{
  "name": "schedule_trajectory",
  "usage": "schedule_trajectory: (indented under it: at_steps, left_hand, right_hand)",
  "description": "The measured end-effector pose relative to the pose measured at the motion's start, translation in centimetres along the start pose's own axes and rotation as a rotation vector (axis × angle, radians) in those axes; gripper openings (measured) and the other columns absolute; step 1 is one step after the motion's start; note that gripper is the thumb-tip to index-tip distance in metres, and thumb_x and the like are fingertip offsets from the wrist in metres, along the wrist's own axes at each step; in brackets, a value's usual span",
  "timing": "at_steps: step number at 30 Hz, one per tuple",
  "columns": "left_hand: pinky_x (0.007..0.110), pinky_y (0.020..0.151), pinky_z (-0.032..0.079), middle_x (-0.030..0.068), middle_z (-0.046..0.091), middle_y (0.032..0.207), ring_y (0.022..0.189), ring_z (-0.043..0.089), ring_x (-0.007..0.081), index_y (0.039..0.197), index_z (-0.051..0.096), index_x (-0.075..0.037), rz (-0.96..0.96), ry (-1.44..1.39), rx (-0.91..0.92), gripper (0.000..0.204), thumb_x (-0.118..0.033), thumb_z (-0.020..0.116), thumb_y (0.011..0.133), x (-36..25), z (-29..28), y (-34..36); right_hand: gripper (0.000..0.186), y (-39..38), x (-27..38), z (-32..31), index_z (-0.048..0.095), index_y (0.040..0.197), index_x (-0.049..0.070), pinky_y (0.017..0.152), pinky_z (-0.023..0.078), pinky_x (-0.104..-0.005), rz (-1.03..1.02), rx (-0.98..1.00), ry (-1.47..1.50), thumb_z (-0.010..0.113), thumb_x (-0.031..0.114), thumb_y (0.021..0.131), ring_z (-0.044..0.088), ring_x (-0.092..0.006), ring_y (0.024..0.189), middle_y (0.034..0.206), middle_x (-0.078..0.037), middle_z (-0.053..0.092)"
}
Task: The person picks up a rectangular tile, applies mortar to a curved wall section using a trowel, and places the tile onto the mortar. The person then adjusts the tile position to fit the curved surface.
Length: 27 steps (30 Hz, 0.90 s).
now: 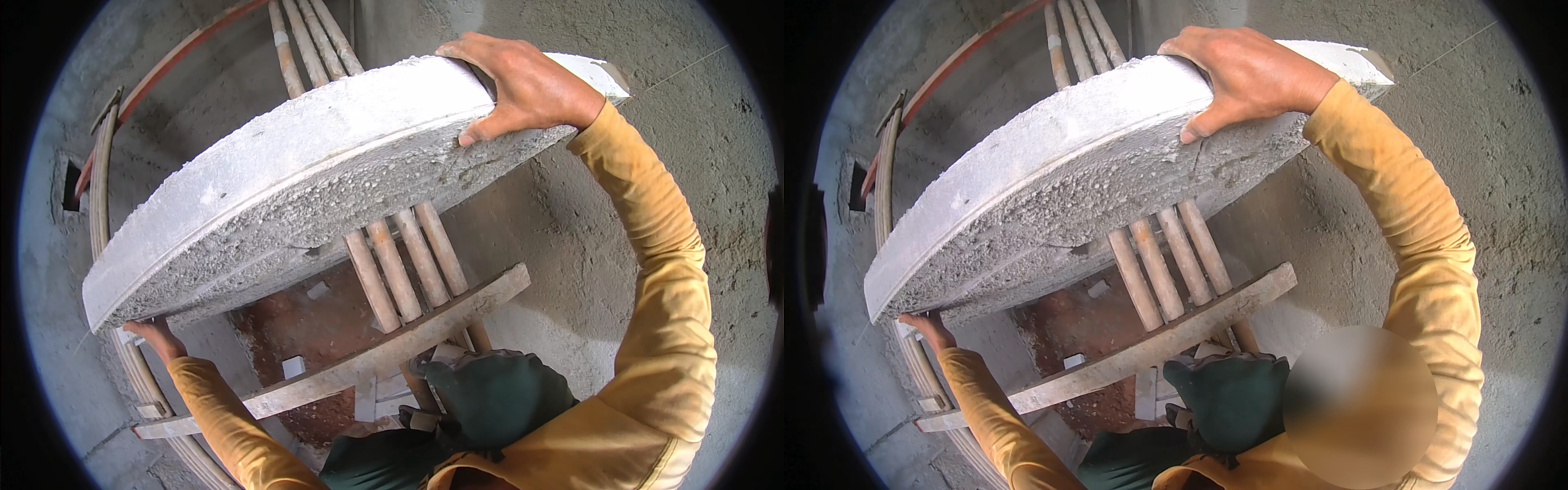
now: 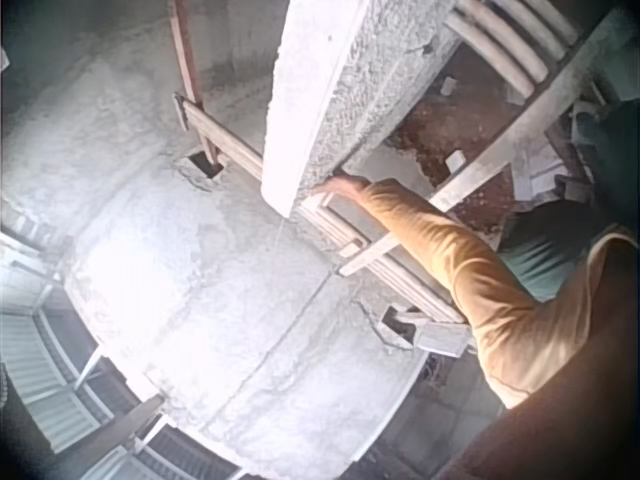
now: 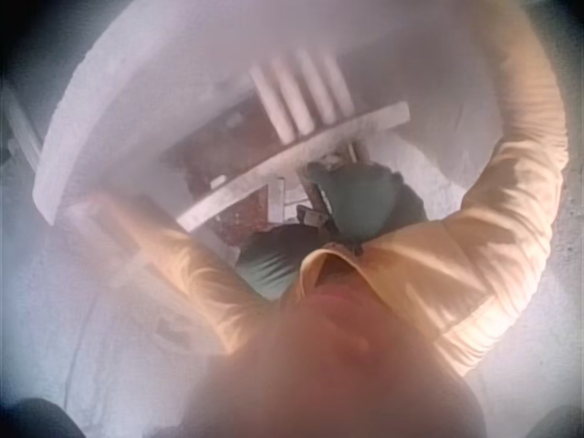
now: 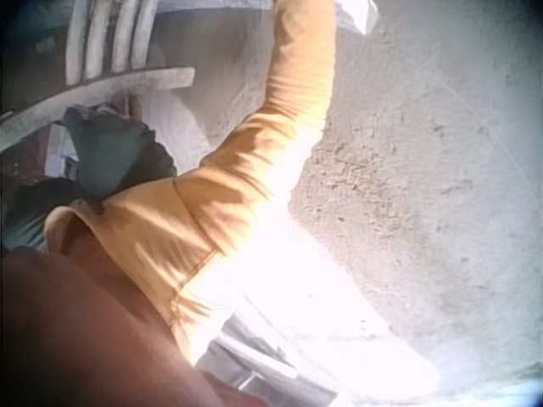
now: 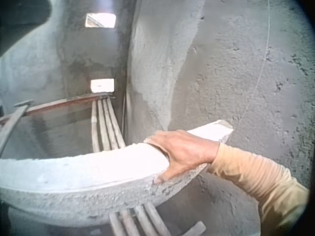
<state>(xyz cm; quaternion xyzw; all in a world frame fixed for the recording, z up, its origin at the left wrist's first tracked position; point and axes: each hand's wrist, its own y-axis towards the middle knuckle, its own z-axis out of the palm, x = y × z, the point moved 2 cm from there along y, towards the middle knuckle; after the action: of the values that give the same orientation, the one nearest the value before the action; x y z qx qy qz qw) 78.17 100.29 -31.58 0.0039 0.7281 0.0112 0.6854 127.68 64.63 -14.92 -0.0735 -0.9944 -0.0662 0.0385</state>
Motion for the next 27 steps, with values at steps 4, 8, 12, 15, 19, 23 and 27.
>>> schedule_trajectory:
  at_steps: [4, 8, 12, 15, 19, 23, 27]
  left_hand:
    - [0.045, 0.122, 0.019, 0.0118, 0.011, 0.163, 0.149, 0.015, 0.0299, 0.157, 0.005, -0.013, -0.008, 0.003, 0.007, 0.091, -0.076, 0.009, 0.091, -0.1, 0.2, 0.1]
    - [0.045, 0.122, 0.02, 0.0123, 0.012, 0.162, 0.148, 0.017, 0.031, 0.157, 0.005, -0.012, -0.018, 0.011, 0.004, 0.091, -0.075, 0.008, 0.091, 0.0, 0.2, 0.1]
    - [0.045, 0.121, 0.021, 0.0133, 0.013, 0.162, 0.148, 0.019, 0.0312, 0.157, 0.006, -0.011, -0.005, 0.027, -0.005, 0.091, -0.075, 0.007, 0.092, 0.3, -0.2, 0.0]
    - [0.046, 0.12, 0.022, 0.0142, 0.013, 0.162, 0.147, 0.021, 0.0327, 0.157, 0.005, -0.011, -0.001, 0.031, 0.023, 0.087, -0.072, 0.009, 0.095, 0.6, -0.4, 0.1]
    - [0.048, 0.12, 0.02, 0.0153, 0.01, 0.162, 0.147, 0.019, 0.0341, 0.157, 0.001, -0.011, 0.016, 0.001, 0.005, 0.087, -0.072, 0.012, 0.095, 0.8, -0.6, 0.2]
    - [0.046, 0.121, 0.017, 0.0147, 0.009, 0.163, 0.149, 0.014, 0.0317, 0.157, -0.001, -0.01, -0.03, 0.025, -0.051, 0.089, -0.073, 0.011, 0.095, 0.7, -0.5, -0.1]
    - [0.043, 0.119, 0.021, 0.0147, 0.018, 0.16, 0.146, 0.023, 0.0298, 0.156, 0.009, -0.008, 0.061, -0.064, -0.007, 0.086, -0.069, 0.02, 0.098, 0.8, -0.2, -0.1]
  right_hand:
    - [0.089, 0.0, 0.3, -0.3, 0.055, 0.125, -0.007, 0.089, 0.051, -0.0419, -0.087, -0.092, -0.015, 0.085, 0.046, 0.06, 0.063, -0.0378, 0.101, 0.112, -0.023, 0.063]
    - [0.097, -0.1, -0.3, -0.2, 0.054, 0.128, -0.003, 0.094, 0.05, -0.0449, -0.044, -0.046, -0.001, 0.085, 0.055, 0.057, 0.062, -0.0388, 0.107, 0.117, -0.022, 0.062]
    - [0.101, -0.1, -0.8, 0.2, 0.052, 0.131, 0.0, 0.097, 0.049, -0.0473, -0.063, -0.011, -0.029, 0.084, 0.06, 0.057, 0.061, -0.0391, 0.11, 0.119, -0.02, 0.061]
    - [0.106, -0.1, -0.6, 0.3, 0.051, 0.132, 0.0, 0.097, 0.049, -0.0477, -0.024, 0.008, -0.014, 0.083, 0.065, 0.055, 0.061, -0.0385, 0.11, 0.118, -0.018, 0.06]
    - [0.127, -0.5, 0.0, -0.2, 0.045, 0.14, 0.0, 0.11, 0.037, -0.05, 0.024, 0.08, 0.043, 0.079, 0.079, 0.046, 0.05, -0.04, 0.127, 0.135, -0.021, 0.052]
    - [0.132, -1.0, -0.5, -1.7, 0.041, 0.144, -0.003, 0.117, 0.024, -0.0496, 0.1, 0.17, 0.195, 0.074, 0.082, 0.048, 0.037, -0.0402, 0.139, 0.145, -0.024, 0.045]
    - [0.133, -0.7, -1.2, -2.9, 0.044, 0.141, -0.004, 0.119, 0.015, -0.0531, 0.044, 0.287, 0.152, 0.068, 0.087, 0.048, 0.037, -0.0391, 0.14, 0.145, -0.024, 0.046]
